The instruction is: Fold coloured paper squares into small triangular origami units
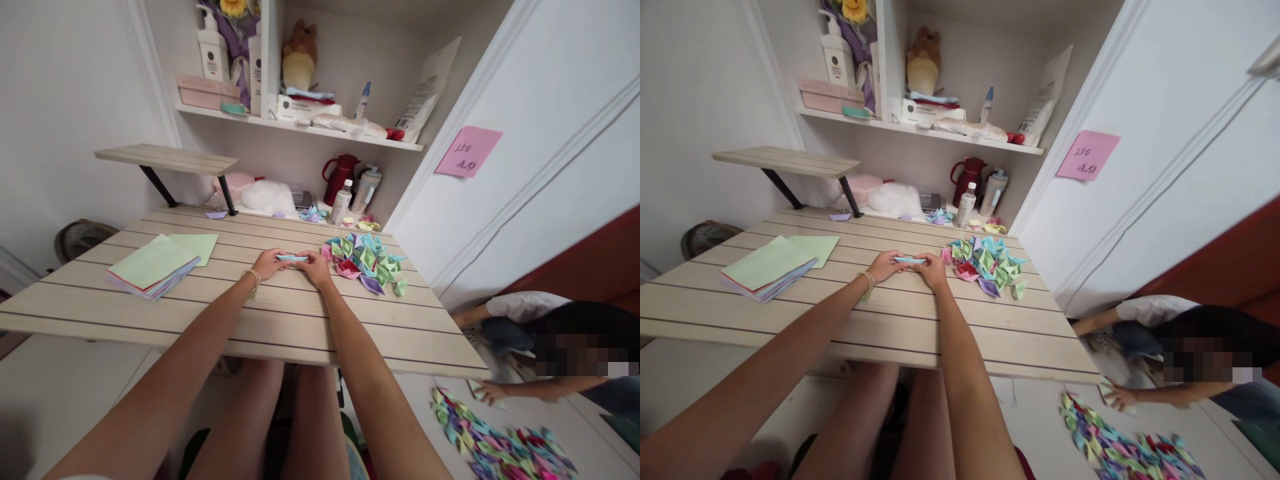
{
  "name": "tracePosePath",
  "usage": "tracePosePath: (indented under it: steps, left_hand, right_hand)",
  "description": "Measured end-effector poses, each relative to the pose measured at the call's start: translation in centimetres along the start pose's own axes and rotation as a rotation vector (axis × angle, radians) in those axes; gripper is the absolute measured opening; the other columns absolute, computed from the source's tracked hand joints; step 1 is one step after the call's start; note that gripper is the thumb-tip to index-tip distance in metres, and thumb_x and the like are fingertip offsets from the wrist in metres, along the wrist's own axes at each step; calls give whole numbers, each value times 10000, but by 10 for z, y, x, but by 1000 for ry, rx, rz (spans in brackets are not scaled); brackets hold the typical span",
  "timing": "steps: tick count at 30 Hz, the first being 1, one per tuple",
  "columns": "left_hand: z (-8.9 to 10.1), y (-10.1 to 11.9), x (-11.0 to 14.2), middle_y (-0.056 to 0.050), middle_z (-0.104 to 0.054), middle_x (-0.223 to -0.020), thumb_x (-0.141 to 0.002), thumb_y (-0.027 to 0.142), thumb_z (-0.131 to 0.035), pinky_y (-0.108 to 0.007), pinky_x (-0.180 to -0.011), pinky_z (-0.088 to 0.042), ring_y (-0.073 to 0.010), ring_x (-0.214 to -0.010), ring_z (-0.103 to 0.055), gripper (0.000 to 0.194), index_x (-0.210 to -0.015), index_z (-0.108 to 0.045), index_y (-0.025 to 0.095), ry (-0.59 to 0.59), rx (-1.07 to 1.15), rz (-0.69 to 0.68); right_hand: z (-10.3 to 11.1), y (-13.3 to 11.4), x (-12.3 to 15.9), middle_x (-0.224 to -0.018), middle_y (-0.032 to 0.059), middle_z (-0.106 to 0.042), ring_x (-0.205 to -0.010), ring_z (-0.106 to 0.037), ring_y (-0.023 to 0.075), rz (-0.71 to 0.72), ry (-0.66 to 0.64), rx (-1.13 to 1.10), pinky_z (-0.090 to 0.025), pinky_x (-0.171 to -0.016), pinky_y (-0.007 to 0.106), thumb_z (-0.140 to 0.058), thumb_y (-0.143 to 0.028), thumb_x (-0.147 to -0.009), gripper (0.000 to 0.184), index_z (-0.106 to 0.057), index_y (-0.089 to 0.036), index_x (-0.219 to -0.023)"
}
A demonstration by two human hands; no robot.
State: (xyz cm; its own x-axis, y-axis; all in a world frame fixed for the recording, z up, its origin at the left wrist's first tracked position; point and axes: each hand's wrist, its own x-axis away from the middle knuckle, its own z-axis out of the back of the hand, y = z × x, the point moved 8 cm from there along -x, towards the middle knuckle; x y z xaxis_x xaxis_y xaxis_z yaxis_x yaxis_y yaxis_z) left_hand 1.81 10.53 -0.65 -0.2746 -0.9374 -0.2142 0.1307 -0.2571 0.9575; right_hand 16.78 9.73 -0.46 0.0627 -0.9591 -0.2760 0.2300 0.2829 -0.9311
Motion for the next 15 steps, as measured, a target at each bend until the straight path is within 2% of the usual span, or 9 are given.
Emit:
tracePosePath:
  steps: [4,8,12,15]
  left_hand:
    - [2,1,0,-19,-643,-593,-586,363,-710,-277,-581,-505,-151,-587,-624,307,-742,-598,123,3,1,12]
    - [4,0,0,-18,-644,-598,-587,372,-708,-280,-583,-510,-158,-593,-632,297,-710,-598,125,3,20,30]
    - [4,0,0,-20,-647,-608,-583,371,-713,-285,-595,-515,-158,-603,-636,289,-692,-596,130,17,21,32]
    - [4,0,0,-24,-650,-612,-570,357,-728,-284,-599,-516,-157,-601,-639,300,-707,-593,128,35,50,42]
  right_hand:
    - [-3,-1,1,-541,-14,-566,-499,-487,113,10,-31,-37,-394,-482,218,-708,-362,-551,393,-664,-136,-870]
    - [-7,1,0,-592,15,-615,-531,-539,133,9,-61,-96,-436,-513,241,-696,-359,-570,343,-669,-133,-827]
    - [-5,4,-2,-622,29,-642,-565,-569,154,2,-23,-76,-461,-540,261,-698,-342,-562,289,-672,-140,-767]
    - [-5,4,-3,-637,30,-649,-587,-578,162,3,-9,-86,-472,-549,265,-692,-331,-568,303,-676,-143,-804]
